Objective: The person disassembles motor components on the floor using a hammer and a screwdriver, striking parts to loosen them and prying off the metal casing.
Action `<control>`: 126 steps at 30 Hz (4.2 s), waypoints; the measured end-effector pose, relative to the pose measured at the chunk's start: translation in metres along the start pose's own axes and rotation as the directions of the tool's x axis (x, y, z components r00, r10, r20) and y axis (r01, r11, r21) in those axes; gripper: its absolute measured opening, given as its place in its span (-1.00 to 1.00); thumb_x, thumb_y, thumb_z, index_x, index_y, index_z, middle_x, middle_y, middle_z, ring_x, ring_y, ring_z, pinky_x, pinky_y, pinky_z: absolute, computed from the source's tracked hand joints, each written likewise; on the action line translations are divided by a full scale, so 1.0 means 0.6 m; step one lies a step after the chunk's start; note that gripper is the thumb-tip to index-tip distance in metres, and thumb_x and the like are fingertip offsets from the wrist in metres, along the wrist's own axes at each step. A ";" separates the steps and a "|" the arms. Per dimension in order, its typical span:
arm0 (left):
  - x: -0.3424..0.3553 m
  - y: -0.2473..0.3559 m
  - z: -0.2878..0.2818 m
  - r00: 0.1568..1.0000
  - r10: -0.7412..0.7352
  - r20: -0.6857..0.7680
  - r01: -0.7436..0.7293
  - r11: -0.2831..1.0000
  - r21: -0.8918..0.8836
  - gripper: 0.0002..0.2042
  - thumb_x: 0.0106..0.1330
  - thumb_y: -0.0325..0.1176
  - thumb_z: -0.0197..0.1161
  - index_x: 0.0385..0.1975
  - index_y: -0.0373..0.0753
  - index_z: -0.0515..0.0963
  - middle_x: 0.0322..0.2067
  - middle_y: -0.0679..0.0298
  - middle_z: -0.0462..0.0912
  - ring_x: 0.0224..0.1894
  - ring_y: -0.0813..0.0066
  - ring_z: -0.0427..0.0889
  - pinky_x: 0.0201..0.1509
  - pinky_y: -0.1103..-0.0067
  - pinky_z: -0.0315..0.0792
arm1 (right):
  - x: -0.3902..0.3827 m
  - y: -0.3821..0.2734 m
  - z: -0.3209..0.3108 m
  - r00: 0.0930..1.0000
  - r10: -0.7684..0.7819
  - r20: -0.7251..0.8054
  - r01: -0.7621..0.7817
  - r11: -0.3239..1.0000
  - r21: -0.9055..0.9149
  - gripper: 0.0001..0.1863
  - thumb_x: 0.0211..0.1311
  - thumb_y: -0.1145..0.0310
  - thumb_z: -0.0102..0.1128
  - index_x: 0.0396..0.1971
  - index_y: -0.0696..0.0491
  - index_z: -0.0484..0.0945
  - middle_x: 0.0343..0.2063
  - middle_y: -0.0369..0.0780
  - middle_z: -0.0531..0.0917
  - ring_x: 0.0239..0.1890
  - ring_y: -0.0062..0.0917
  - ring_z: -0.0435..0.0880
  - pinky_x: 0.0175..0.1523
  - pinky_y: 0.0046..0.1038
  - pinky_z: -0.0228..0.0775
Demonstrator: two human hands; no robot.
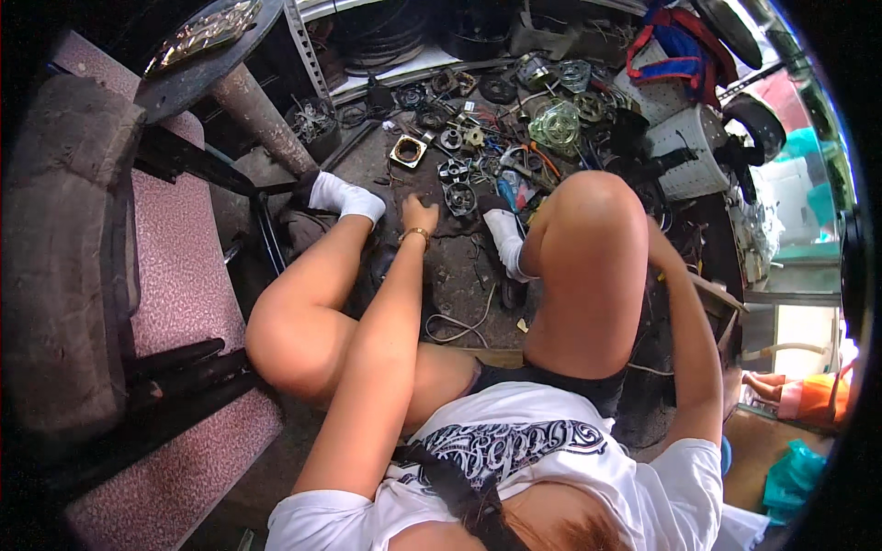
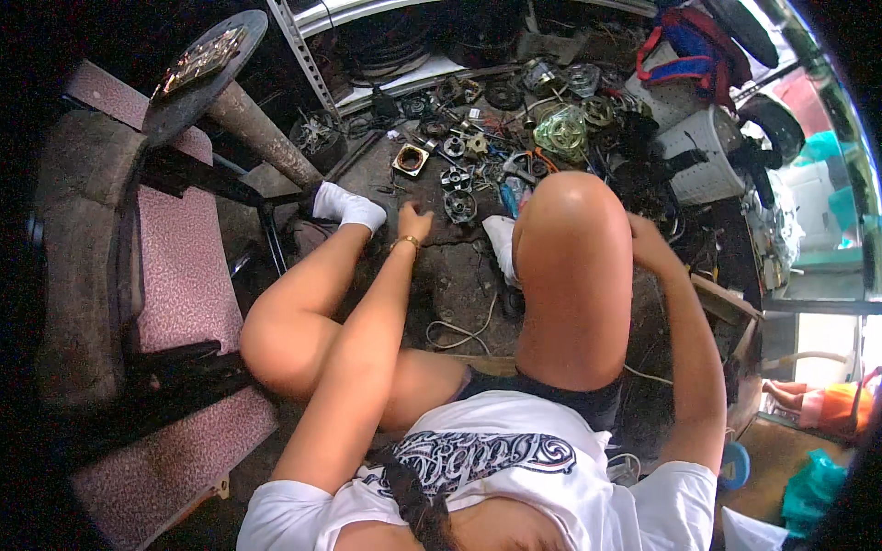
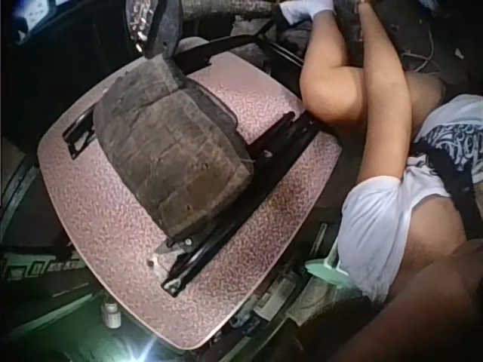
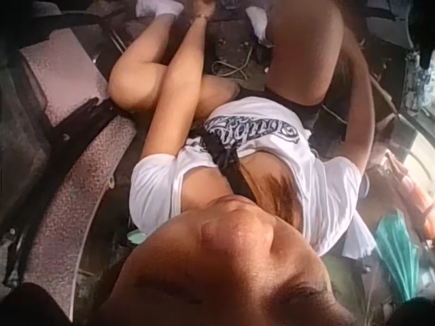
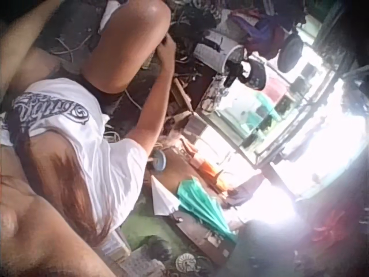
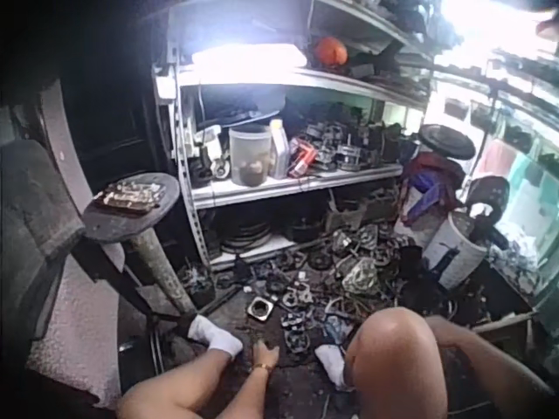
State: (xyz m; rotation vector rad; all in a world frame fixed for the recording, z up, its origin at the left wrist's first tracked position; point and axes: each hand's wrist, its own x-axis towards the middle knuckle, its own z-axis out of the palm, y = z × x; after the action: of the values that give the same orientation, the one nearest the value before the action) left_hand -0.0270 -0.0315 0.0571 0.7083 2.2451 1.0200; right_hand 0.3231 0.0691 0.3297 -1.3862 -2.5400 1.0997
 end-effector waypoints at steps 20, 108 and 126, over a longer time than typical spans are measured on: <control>0.081 -0.020 0.135 0.940 0.137 0.313 -0.102 0.987 -0.123 -0.60 0.07 -0.54 0.16 -0.02 -0.29 0.39 -0.15 0.04 0.54 -0.11 0.27 0.53 -0.02 0.51 0.36 | 0.417 0.169 0.374 0.943 -0.186 0.277 0.085 0.937 0.340 -0.58 0.18 0.32 0.05 0.06 0.02 0.33 -0.10 -0.16 0.52 -0.03 -0.47 0.44 0.08 -0.50 0.21; -0.025 0.279 0.093 0.643 0.758 0.105 -0.704 0.640 -0.310 -0.62 -0.19 -0.41 0.30 -0.29 -0.14 0.40 -0.38 0.26 0.44 -0.24 0.21 0.48 -0.20 0.36 0.35 | 0.352 0.238 0.160 0.953 0.204 -0.226 -0.134 0.946 0.294 -0.65 0.14 0.35 0.14 -0.15 0.24 0.36 -0.26 -0.20 0.51 -0.23 -0.54 0.45 -0.07 -0.50 0.27; -0.019 0.261 0.110 0.718 0.694 0.047 -0.629 0.676 -0.384 -0.64 -0.23 -0.38 0.36 -0.36 -0.17 0.42 -0.43 0.24 0.48 -0.32 0.19 0.52 -0.29 0.37 0.39 | 0.321 0.180 0.169 0.909 0.326 -0.259 -0.136 0.821 0.555 -0.81 0.24 0.27 0.03 -0.41 0.09 0.36 -0.67 -0.36 0.41 -0.71 -0.73 0.32 -0.66 -0.69 0.13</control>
State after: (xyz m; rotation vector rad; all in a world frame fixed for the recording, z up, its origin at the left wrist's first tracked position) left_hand 0.0613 0.0827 0.1477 1.4540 1.5692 1.5559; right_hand 0.2492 0.1940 0.1347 -1.5760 -1.6763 1.3169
